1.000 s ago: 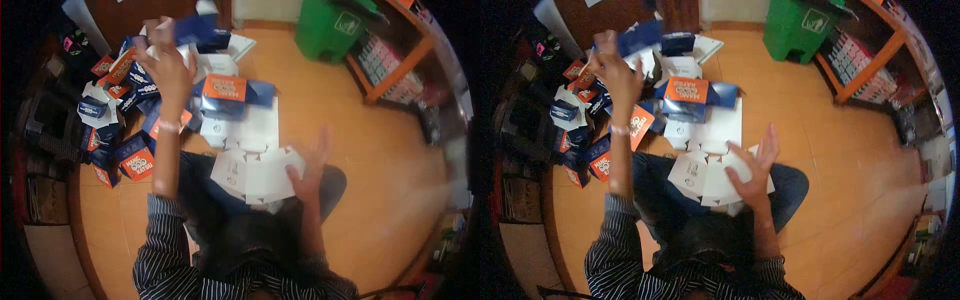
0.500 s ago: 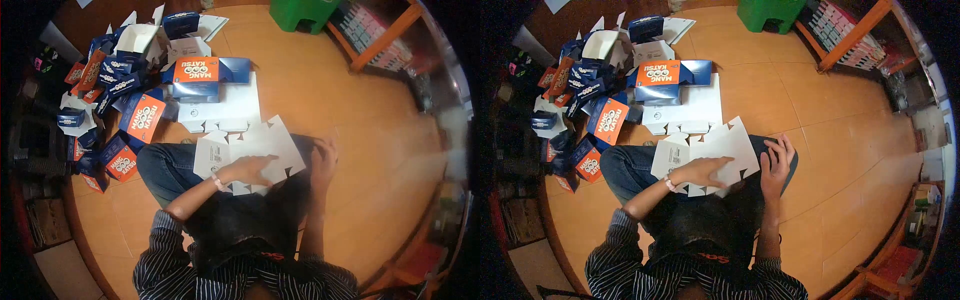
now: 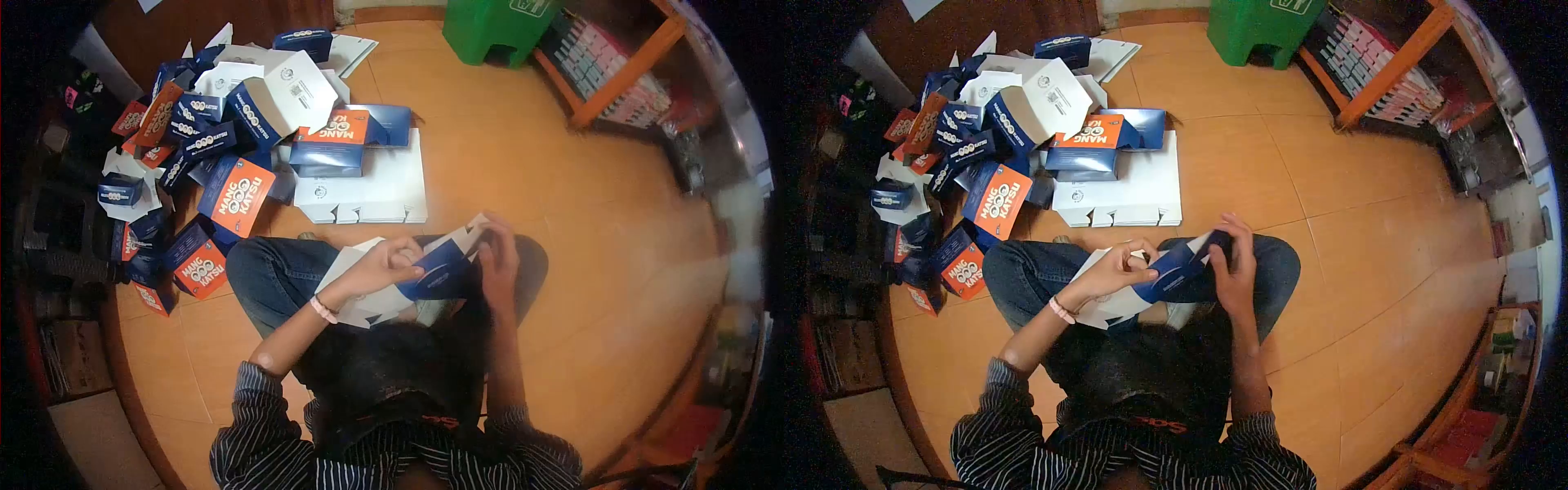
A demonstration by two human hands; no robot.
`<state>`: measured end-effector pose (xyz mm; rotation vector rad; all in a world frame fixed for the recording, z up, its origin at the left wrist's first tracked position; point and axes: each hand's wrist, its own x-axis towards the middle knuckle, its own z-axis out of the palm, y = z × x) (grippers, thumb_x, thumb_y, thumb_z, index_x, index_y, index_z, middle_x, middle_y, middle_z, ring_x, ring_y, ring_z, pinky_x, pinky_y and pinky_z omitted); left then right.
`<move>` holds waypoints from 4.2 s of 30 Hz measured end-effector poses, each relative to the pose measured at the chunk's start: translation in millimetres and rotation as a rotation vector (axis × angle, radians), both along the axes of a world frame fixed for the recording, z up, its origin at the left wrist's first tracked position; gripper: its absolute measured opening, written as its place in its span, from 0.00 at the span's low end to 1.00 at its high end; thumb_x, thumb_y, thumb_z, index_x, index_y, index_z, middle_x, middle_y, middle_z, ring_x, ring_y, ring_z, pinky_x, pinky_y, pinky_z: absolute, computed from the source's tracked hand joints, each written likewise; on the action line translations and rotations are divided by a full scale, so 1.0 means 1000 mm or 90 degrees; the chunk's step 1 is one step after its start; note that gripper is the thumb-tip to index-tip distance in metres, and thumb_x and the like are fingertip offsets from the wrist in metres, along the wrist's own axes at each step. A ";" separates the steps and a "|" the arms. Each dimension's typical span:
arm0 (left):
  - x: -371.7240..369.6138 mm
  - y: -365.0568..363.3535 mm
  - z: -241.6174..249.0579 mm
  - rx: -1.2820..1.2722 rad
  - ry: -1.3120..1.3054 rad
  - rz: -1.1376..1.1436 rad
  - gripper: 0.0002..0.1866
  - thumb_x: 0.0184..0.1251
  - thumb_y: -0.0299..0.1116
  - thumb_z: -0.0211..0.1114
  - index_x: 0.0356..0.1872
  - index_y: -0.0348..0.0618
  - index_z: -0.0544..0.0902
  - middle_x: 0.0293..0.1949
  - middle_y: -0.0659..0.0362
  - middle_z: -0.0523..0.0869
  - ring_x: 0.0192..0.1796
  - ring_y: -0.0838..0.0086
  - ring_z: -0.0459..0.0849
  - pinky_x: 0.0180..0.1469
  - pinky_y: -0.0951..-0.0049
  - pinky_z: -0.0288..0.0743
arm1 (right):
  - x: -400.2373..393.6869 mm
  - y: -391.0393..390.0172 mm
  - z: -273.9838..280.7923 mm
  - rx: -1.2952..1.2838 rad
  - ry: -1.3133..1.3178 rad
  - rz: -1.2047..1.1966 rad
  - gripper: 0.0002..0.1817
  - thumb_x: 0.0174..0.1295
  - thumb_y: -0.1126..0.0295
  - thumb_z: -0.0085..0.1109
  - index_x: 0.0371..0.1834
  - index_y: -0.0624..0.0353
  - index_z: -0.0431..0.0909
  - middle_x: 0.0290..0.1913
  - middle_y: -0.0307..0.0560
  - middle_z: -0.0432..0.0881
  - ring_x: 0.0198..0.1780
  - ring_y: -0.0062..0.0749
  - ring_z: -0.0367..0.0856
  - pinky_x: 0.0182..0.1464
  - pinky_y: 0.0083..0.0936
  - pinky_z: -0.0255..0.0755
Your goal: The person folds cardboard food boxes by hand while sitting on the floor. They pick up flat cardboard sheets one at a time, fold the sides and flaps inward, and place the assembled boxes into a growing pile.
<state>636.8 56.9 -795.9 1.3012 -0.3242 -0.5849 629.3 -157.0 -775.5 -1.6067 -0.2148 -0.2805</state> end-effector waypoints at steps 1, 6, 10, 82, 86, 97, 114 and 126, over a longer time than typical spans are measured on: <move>-0.002 0.001 0.006 0.020 0.017 -0.010 0.14 0.58 0.25 0.64 0.42 0.45 0.69 0.25 0.65 0.81 0.28 0.89 0.75 0.30 0.89 0.66 | 0.003 0.006 0.007 -0.001 0.000 0.005 0.16 0.54 0.78 0.56 0.47 0.63 0.70 0.56 0.52 0.66 0.64 0.39 0.60 0.67 0.34 0.47; -0.001 0.020 0.018 0.070 0.020 -0.026 0.26 0.58 0.23 0.63 0.53 0.49 0.58 0.25 0.63 0.81 0.30 0.88 0.76 0.30 0.88 0.66 | 0.013 0.026 0.031 -0.422 -0.165 0.134 0.10 0.52 0.70 0.59 0.38 0.57 0.76 0.50 0.43 0.73 0.55 0.44 0.67 0.64 0.49 0.44; 0.000 0.022 0.036 0.092 -0.001 -0.026 0.26 0.58 0.23 0.63 0.53 0.48 0.59 0.26 0.62 0.81 0.31 0.89 0.76 0.29 0.89 0.65 | 0.011 0.027 0.042 -0.488 -0.139 0.297 0.07 0.53 0.73 0.58 0.35 0.58 0.76 0.47 0.46 0.74 0.52 0.44 0.67 0.59 0.38 0.55; -0.044 0.023 0.074 0.492 -0.788 0.073 0.18 0.53 0.28 0.62 0.48 0.46 0.78 0.29 0.57 0.79 0.32 0.68 0.79 0.38 0.71 0.73 | -0.004 0.030 0.024 -0.259 -0.034 0.100 0.07 0.60 0.71 0.52 0.40 0.56 0.77 0.63 0.59 0.55 0.67 0.51 0.51 0.66 0.38 0.46; -0.046 0.034 0.063 0.403 -0.691 0.131 0.18 0.57 0.32 0.63 0.49 0.40 0.74 0.30 0.53 0.76 0.33 0.60 0.76 0.39 0.67 0.72 | -0.015 0.016 -0.012 -0.033 0.111 0.226 0.05 0.60 0.72 0.52 0.36 0.59 0.75 0.65 0.54 0.55 0.69 0.48 0.50 0.67 0.38 0.46; -0.026 0.022 0.005 0.208 -0.098 0.149 0.15 0.66 0.30 0.55 0.49 0.44 0.61 0.25 0.64 0.70 0.28 0.84 0.68 0.29 0.79 0.63 | -0.005 0.027 0.003 0.033 -0.015 0.350 0.09 0.50 0.69 0.62 0.29 0.57 0.72 0.66 0.58 0.54 0.69 0.51 0.48 0.68 0.43 0.36; -0.035 0.013 0.017 0.120 -0.260 0.384 0.14 0.66 0.24 0.48 0.52 0.39 0.62 0.24 0.61 0.71 0.28 0.80 0.70 0.33 0.80 0.65 | -0.024 0.066 0.022 -0.483 -0.024 0.214 0.14 0.60 0.66 0.52 0.32 0.69 0.78 0.65 0.58 0.55 0.66 0.52 0.55 0.65 0.59 0.35; -0.040 0.028 0.028 -0.249 0.002 0.438 0.23 0.59 0.21 0.59 0.53 0.44 0.62 0.35 0.60 0.80 0.38 0.80 0.77 0.39 0.82 0.70 | -0.006 0.038 0.016 -0.165 0.205 0.020 0.10 0.54 0.74 0.59 0.21 0.67 0.70 0.52 0.57 0.65 0.54 0.41 0.67 0.55 0.29 0.60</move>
